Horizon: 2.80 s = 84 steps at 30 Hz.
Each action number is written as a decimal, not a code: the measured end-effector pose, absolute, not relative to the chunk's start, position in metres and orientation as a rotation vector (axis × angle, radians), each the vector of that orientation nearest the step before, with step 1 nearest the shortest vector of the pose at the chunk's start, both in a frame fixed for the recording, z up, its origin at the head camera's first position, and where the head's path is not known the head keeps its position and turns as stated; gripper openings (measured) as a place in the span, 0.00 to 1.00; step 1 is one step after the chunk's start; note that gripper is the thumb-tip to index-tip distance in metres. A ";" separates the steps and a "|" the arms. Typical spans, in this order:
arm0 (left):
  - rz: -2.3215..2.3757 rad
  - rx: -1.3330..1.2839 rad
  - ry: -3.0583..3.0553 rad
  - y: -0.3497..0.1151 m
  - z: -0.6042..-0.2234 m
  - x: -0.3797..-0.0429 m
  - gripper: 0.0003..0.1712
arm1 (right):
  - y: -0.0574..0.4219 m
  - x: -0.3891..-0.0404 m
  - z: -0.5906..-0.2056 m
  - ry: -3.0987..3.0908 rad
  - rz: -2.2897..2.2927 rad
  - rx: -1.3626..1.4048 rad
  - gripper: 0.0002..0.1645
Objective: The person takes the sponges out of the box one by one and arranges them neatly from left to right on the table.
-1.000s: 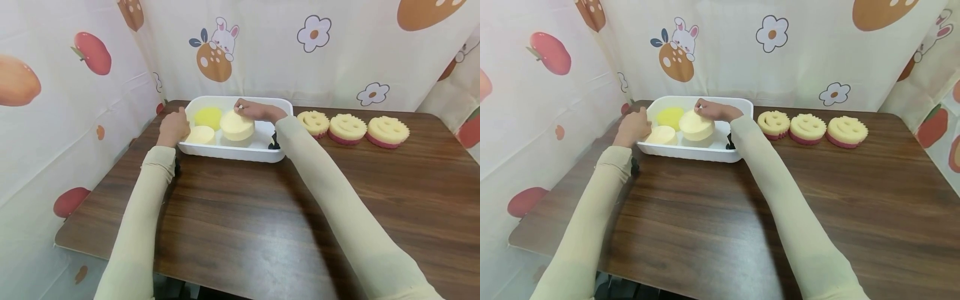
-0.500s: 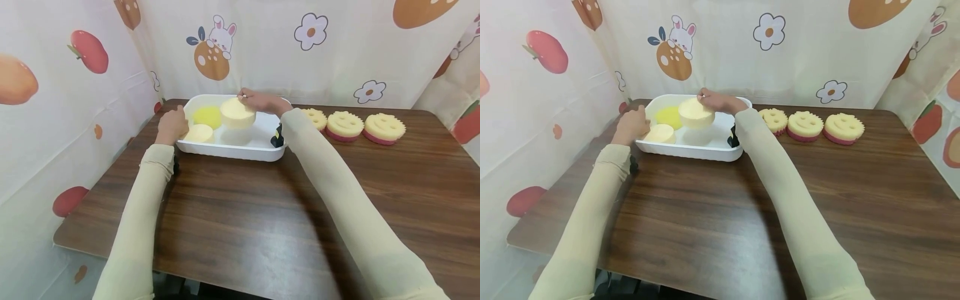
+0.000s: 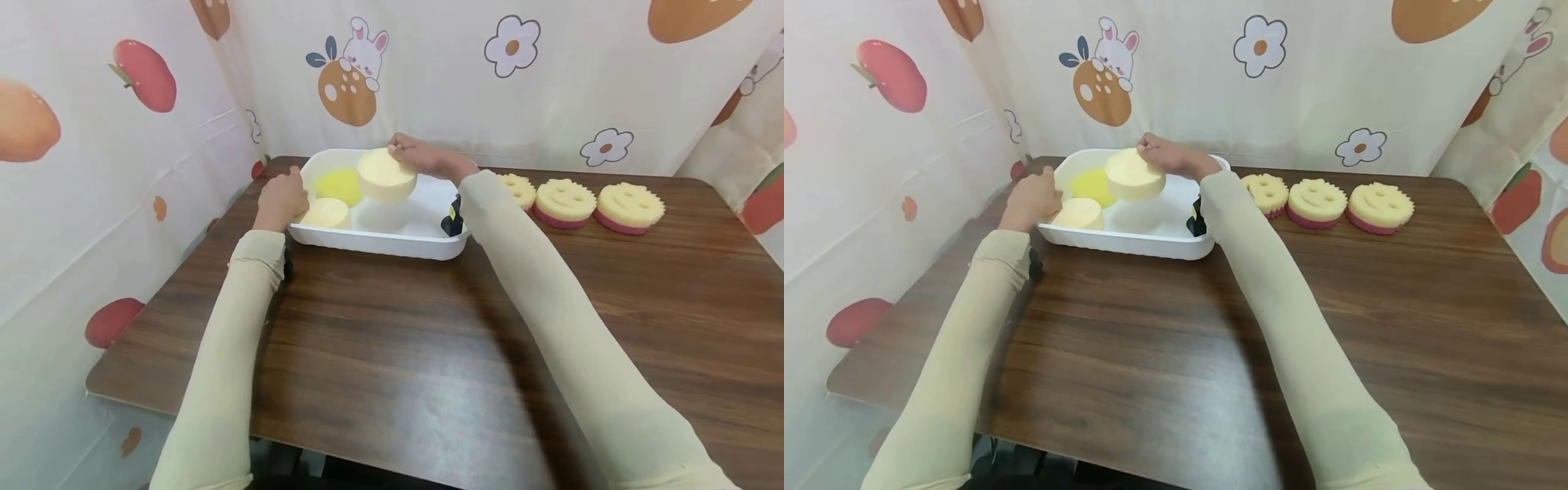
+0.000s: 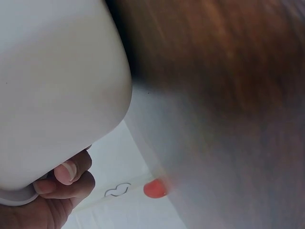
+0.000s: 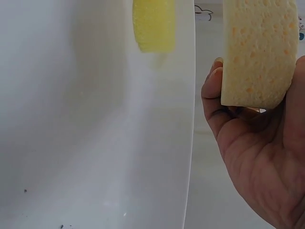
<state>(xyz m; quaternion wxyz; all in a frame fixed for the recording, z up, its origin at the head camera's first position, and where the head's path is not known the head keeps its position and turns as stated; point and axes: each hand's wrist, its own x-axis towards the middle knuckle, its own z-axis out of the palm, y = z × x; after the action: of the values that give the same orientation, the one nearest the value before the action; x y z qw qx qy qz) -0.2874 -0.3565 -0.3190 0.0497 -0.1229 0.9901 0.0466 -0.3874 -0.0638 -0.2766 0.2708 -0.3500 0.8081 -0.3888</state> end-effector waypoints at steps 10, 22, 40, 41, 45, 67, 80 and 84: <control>0.152 -0.368 3.017 -0.356 -0.317 -0.291 0.40 | -0.056 -0.387 -0.264 2.215 -1.129 -0.913 0.20; 0.180 -0.384 2.995 -0.355 -0.317 -0.287 0.40 | -0.036 -0.388 -0.256 2.284 -1.082 -0.877 0.22; 0.156 -0.380 2.993 -0.356 -0.318 -0.289 0.40 | 0.014 -0.385 -0.239 2.276 -0.893 -0.801 0.25; 0.157 -0.381 2.992 -0.356 -0.319 -0.289 0.40 | 0.017 -0.383 -0.238 2.287 -0.873 -0.805 0.25; 0.182 -0.381 2.990 -0.356 -0.320 -0.288 0.40 | 0.028 -0.380 -0.238 2.331 -0.825 -0.778 0.27; 0.149 -0.379 3.019 -0.354 -0.318 -0.286 0.40 | 0.069 -0.381 -0.253 2.249 -1.012 -0.723 0.25; 0.151 -0.373 3.016 -0.355 -0.319 -0.287 0.40 | 0.101 -0.382 -0.259 2.277 -0.923 -0.679 0.27; 0.151 -0.371 3.017 -0.355 -0.319 -0.286 0.40 | 0.108 -0.383 -0.261 2.293 -0.921 -0.672 0.26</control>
<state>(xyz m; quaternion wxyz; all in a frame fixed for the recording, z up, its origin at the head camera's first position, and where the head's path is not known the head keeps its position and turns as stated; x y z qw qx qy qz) -0.2858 -0.3548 -0.3188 0.0491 -0.1217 0.9901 0.0494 -0.3825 0.1082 -0.2613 0.2864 -0.2515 0.8580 -0.3444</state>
